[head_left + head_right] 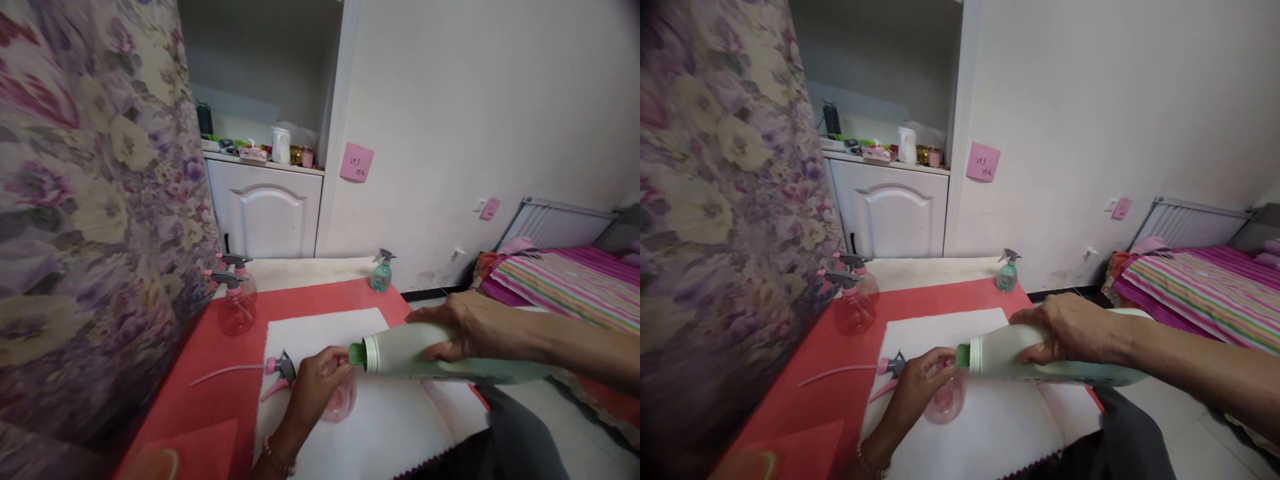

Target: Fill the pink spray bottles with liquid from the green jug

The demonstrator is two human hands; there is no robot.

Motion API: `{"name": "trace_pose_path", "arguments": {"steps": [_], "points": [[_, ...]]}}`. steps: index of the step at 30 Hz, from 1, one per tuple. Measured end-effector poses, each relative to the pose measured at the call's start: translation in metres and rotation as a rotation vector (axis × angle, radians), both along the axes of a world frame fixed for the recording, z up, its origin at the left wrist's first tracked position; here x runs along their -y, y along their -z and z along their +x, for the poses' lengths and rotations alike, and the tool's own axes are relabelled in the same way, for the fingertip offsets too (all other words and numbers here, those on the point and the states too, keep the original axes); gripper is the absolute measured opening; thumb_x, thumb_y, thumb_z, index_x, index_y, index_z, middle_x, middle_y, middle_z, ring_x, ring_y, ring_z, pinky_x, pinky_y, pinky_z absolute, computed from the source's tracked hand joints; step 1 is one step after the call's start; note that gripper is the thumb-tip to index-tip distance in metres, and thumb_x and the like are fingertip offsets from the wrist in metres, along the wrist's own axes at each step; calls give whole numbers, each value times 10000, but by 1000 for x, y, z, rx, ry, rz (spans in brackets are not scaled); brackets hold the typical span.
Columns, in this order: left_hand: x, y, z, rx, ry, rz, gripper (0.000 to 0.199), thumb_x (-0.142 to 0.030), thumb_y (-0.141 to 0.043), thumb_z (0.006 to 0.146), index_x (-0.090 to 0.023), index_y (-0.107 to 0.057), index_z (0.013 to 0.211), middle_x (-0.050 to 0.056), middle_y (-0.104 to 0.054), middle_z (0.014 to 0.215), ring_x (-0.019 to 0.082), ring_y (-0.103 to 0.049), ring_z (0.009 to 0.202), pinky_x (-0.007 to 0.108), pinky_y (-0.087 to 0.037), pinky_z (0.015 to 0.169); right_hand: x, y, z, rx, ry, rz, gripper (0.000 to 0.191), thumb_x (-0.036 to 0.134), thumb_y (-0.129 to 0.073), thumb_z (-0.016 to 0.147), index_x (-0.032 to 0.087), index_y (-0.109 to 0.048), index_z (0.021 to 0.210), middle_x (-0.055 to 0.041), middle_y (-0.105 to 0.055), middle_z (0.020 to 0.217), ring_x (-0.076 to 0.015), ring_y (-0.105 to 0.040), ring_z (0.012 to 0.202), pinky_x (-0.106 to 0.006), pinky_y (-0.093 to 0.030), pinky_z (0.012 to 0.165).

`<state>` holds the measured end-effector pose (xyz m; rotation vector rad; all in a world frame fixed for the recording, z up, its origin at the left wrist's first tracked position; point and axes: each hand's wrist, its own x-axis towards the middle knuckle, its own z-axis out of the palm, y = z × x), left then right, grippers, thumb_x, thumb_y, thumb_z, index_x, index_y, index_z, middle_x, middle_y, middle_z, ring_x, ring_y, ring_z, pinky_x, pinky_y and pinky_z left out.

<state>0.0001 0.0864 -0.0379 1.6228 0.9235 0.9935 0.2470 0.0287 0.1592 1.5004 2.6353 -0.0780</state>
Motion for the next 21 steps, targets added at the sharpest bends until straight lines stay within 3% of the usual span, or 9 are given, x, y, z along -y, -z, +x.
{"name": "trace_pose_path", "arguments": {"steps": [9, 21], "points": [[1, -2, -1, -18, -15, 0, 192, -218, -612, 749, -195, -720, 906, 28, -762, 890, 210, -675, 881, 259, -477, 794, 2, -1, 2, -27, -6, -18, 391, 438, -584, 867, 210, -644, 1179, 11, -632, 596, -90, -435, 449, -205, -324, 474], [2, -4, 0, 3, -4, 2, 177, -232, -621, 763, -208, -722, 906, 17, -768, 909, 212, -683, 896, 263, -485, 816, -1, 2, 4, -25, -12, -9, 407, 469, -571, 866, 204, -652, 1165, -4, -646, 610, -105, -483, 462, -211, -334, 485]]}}
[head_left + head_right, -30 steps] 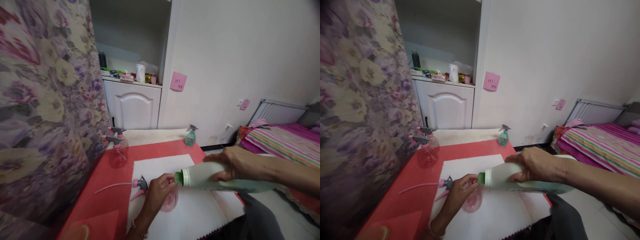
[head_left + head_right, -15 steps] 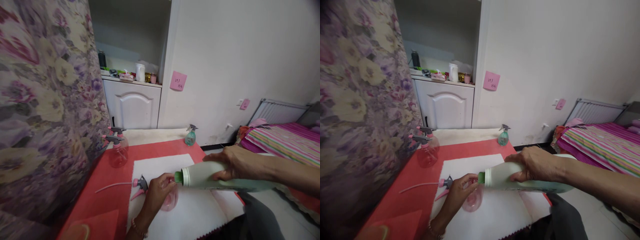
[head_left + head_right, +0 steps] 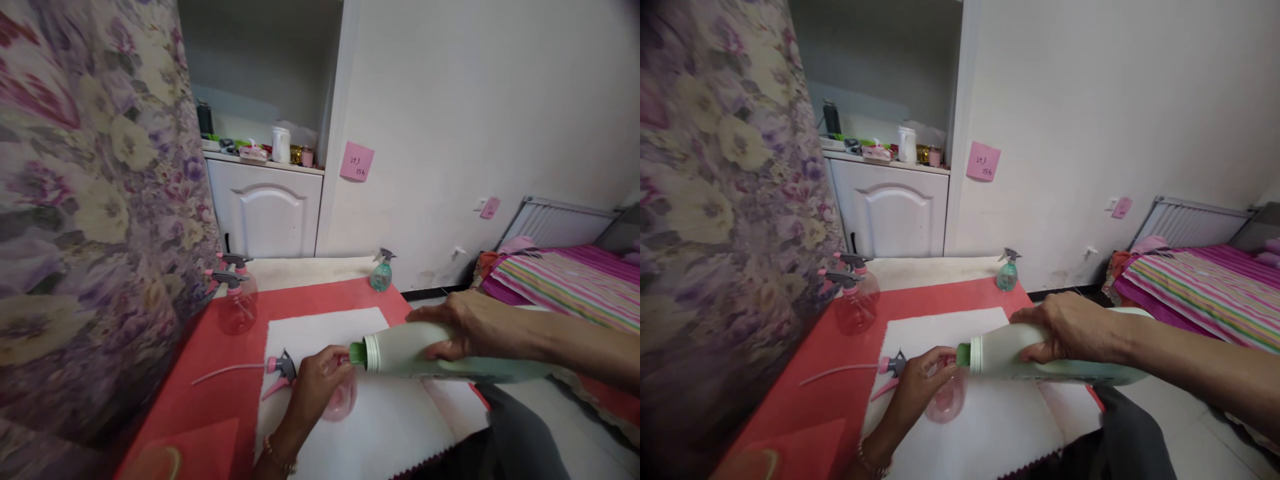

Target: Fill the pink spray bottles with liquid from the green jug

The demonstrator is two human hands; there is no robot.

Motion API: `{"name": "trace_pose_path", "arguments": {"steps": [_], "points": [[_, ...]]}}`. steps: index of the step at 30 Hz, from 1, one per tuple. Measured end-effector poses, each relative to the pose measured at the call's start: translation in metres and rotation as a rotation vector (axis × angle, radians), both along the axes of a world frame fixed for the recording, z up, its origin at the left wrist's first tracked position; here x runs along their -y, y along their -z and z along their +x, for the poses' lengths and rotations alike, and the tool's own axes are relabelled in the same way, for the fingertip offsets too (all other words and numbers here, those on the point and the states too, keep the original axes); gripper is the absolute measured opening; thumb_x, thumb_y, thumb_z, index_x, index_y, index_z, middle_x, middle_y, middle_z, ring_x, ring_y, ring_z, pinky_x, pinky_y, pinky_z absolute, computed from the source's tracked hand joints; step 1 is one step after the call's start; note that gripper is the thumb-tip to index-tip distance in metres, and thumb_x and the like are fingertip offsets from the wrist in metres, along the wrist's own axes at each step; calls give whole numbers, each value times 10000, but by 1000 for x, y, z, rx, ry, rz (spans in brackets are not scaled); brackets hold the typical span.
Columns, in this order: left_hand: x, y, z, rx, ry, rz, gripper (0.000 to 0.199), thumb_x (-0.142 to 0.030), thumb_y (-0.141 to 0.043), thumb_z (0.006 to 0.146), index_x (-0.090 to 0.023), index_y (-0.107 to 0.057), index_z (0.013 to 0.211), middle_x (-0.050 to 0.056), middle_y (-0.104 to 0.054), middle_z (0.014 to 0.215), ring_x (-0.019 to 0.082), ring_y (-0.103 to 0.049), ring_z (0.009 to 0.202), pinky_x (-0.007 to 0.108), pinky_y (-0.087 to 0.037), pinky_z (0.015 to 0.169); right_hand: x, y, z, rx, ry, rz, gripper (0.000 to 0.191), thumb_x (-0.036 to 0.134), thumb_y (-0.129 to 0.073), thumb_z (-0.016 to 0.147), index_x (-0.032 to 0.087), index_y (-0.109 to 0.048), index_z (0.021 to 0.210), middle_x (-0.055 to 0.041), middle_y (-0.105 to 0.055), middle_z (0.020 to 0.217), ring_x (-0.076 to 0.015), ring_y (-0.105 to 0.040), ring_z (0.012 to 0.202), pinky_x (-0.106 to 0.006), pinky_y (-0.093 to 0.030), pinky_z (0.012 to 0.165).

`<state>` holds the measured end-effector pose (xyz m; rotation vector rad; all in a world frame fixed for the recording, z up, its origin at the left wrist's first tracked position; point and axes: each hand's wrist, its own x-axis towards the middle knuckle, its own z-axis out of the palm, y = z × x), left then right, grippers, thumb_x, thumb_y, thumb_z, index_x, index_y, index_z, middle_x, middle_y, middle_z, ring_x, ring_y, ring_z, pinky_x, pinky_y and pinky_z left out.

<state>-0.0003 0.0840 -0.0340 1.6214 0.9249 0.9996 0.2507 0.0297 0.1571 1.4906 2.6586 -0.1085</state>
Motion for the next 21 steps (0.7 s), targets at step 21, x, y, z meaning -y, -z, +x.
{"name": "trace_pose_path", "arguments": {"steps": [21], "points": [[-1, 2, -1, 6, 4, 9, 181, -215, -620, 768, -206, -726, 915, 19, -766, 920, 206, -677, 899, 261, -476, 822, 4, -7, -7, -18, 48, -52, 393, 449, -581, 861, 213, -652, 1166, 5, -628, 603, -109, -480, 472, -211, -347, 492]]}}
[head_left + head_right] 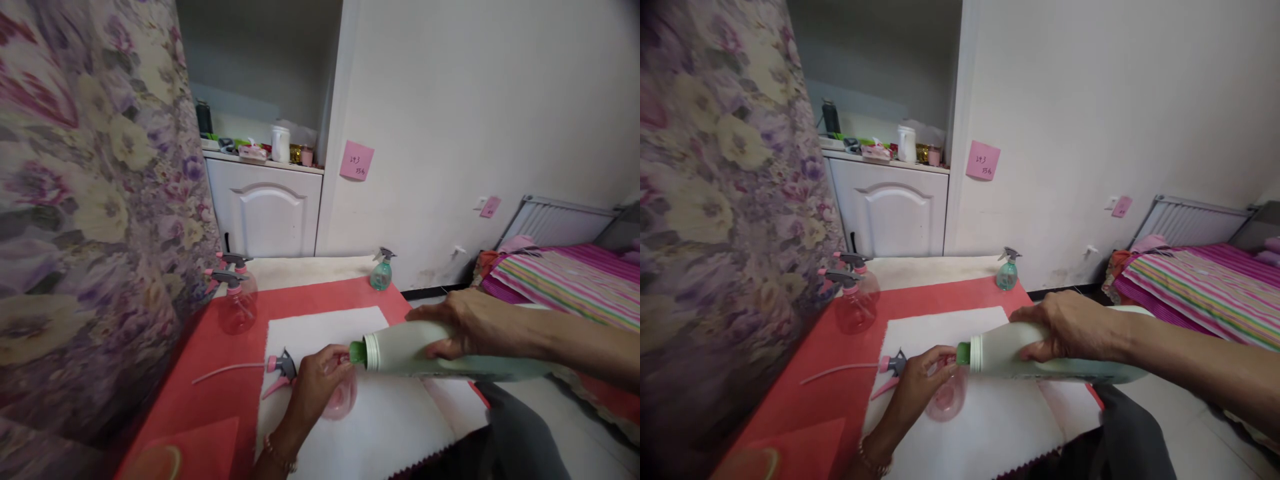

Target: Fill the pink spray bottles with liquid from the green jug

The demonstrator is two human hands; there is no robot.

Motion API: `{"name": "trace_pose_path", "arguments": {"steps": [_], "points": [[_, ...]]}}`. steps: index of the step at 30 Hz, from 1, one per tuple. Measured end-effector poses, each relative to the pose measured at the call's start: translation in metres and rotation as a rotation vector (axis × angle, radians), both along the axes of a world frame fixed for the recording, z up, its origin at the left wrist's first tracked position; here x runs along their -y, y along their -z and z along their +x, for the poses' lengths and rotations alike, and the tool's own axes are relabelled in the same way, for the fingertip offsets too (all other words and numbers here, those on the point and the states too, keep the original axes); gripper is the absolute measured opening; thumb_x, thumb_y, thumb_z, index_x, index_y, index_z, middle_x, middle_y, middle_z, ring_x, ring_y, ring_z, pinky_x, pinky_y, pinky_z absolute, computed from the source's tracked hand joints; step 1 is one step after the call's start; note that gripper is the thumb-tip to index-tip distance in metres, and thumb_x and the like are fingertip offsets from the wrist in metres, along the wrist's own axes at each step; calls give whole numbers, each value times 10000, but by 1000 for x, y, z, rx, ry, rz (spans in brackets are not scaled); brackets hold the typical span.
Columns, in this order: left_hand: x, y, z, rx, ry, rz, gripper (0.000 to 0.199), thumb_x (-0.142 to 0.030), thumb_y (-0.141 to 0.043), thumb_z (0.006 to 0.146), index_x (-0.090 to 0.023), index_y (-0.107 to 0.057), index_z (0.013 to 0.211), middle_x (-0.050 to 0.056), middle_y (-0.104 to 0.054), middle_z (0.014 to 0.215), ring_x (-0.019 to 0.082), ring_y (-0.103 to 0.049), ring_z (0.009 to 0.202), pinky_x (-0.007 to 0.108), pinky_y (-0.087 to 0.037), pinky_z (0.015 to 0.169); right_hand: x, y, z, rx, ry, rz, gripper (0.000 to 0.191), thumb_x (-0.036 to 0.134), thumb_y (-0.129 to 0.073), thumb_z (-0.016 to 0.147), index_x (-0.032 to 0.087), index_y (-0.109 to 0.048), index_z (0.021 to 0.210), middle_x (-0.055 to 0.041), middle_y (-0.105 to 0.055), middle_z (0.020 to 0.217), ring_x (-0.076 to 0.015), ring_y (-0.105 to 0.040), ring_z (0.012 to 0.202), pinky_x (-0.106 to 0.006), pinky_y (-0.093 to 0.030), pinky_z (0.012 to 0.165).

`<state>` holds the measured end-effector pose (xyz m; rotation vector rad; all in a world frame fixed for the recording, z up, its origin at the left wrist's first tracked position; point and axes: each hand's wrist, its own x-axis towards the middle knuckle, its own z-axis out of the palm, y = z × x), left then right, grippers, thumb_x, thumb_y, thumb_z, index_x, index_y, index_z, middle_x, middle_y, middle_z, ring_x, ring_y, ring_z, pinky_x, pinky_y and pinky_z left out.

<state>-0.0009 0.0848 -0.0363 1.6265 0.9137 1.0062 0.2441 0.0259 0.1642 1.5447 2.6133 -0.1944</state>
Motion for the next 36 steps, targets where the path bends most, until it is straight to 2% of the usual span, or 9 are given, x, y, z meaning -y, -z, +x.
{"name": "trace_pose_path", "arguments": {"steps": [7, 22, 36], "points": [[-1, -1, 0, -16, -3, 6, 175, -221, -627, 767, -195, -723, 911, 24, -765, 907, 207, -675, 893, 258, -470, 813, 0, 1, 1, 24, 16, 10, 390, 466, -575, 856, 206, -671, 1131, -24, -664, 642, -130, -526, 503, -222, -373, 511], [-1, 2, 0, -6, 5, 3, 192, -217, -623, 773, -195, -721, 936, 21, -767, 923, 207, -679, 910, 251, -473, 818, -1, -1, 1, 6, 28, -26, 401, 466, -574, 852, 208, -664, 1145, 0, -611, 610, -120, -474, 498, -222, -363, 501], [0, 1, 1, -12, 4, 17, 180, -212, -626, 770, -207, -722, 921, 14, -765, 926, 200, -677, 916, 254, -470, 833, -1, -2, -2, 40, 33, -8, 376, 464, -575, 856, 220, -676, 1123, -32, -696, 678, -140, -562, 529, -237, -382, 523]]}}
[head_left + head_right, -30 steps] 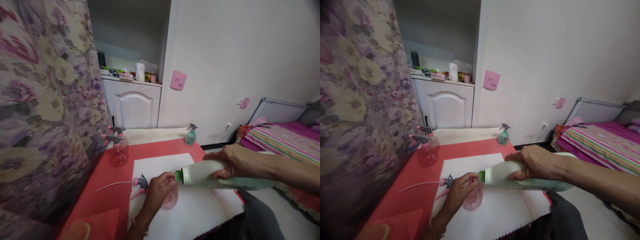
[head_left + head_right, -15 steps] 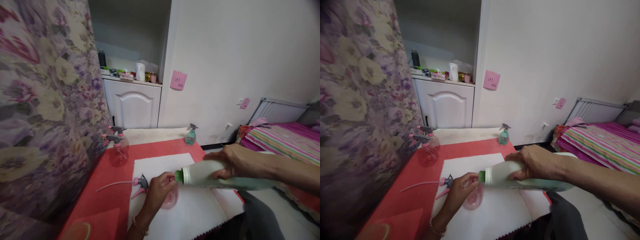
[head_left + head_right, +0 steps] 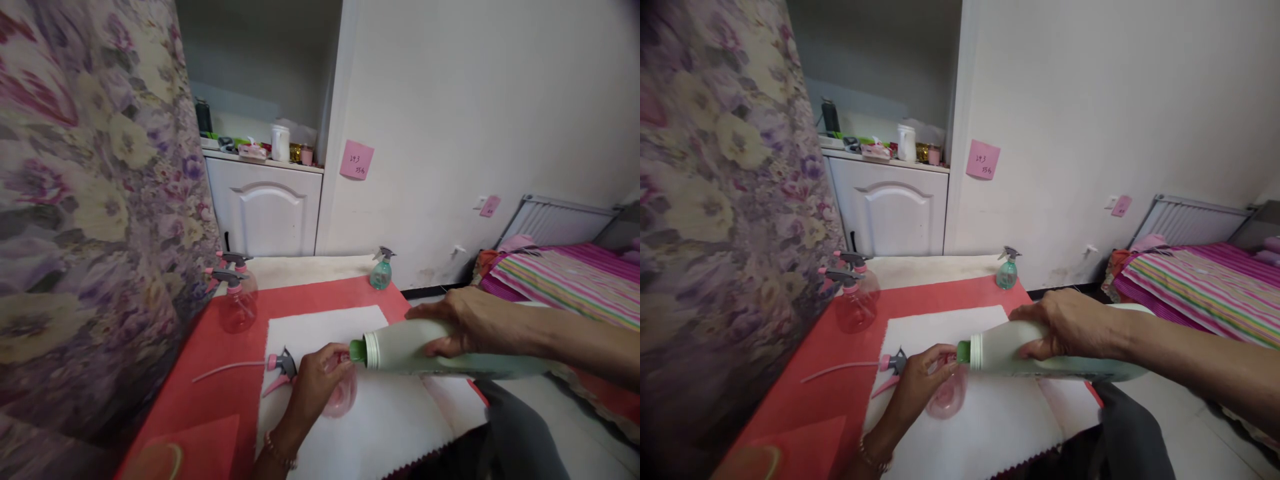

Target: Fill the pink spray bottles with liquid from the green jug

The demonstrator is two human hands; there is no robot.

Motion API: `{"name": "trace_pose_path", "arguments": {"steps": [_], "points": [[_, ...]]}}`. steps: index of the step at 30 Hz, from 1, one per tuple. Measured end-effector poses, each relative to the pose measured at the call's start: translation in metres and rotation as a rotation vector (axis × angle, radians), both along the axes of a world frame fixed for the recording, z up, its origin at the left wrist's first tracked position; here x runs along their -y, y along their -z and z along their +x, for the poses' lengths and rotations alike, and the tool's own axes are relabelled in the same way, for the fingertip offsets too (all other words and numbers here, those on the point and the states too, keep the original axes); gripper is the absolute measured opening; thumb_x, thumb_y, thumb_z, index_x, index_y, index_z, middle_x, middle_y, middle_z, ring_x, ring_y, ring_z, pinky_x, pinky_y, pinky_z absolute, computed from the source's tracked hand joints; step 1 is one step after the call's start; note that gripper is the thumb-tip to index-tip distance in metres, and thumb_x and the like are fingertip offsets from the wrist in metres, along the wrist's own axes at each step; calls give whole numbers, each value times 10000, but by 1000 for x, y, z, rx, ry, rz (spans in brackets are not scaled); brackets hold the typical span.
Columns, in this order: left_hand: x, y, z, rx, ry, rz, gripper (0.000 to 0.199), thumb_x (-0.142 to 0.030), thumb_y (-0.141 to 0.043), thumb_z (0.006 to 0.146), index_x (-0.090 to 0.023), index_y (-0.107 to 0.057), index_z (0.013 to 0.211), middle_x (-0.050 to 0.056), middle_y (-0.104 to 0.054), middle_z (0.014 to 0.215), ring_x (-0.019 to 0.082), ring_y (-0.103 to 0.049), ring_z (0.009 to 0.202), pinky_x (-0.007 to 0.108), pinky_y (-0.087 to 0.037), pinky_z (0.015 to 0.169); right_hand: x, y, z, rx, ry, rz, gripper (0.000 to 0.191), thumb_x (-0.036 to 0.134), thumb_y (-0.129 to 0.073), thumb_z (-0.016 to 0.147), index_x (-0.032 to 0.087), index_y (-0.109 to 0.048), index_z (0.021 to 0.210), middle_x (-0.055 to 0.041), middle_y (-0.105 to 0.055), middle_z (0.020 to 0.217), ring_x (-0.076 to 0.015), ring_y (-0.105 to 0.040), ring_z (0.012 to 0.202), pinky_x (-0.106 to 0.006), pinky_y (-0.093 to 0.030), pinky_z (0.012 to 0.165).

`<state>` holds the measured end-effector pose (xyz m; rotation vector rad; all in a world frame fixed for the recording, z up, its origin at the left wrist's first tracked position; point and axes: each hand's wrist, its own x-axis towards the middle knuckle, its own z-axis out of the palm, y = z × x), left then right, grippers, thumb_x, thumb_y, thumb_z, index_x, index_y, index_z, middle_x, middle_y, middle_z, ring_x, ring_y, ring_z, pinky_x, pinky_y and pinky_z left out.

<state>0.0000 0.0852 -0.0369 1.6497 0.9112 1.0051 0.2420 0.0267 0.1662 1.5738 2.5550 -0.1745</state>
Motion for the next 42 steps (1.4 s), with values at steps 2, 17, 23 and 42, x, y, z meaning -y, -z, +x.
{"name": "trace_pose_path", "arguments": {"steps": [2, 17, 23, 42], "points": [[0, 1, 0, 4, -3, 0, 180, -215, -628, 766, -210, -723, 920, 12, -766, 923, 201, -678, 913, 257, -474, 831, 1, -1, -1, 3, 2, -3, 360, 453, -574, 859, 225, -675, 1118, -30, -703, 685, -141, -571, 530, -236, -384, 524], [-1, 3, -1, 5, 1, 12, 176, -236, -626, 771, -206, -723, 916, 23, -766, 920, 200, -681, 904, 260, -484, 827, 2, -2, -3, -9, 17, -17, 333, 429, -586, 847, 239, -679, 1103, -34, -735, 733, -168, -642, 584, -233, -401, 537], [0, 2, -1, 0, -3, 22, 188, -223, -610, 767, -206, -721, 918, 25, -765, 923, 206, -680, 908, 275, -491, 836, 2, 0, -1, -25, -1, -9, 354, 426, -584, 847, 214, -680, 1114, -42, -720, 703, -160, -619, 550, -236, -389, 525], [0, 1, -1, 8, -6, 38, 180, -222, -617, 769, -211, -725, 913, 19, -769, 920, 204, -684, 901, 274, -491, 828, 2, -2, -3, -5, 16, -18, 341, 434, -590, 849, 223, -679, 1102, -36, -713, 704, -155, -612, 562, -233, -387, 531]]}}
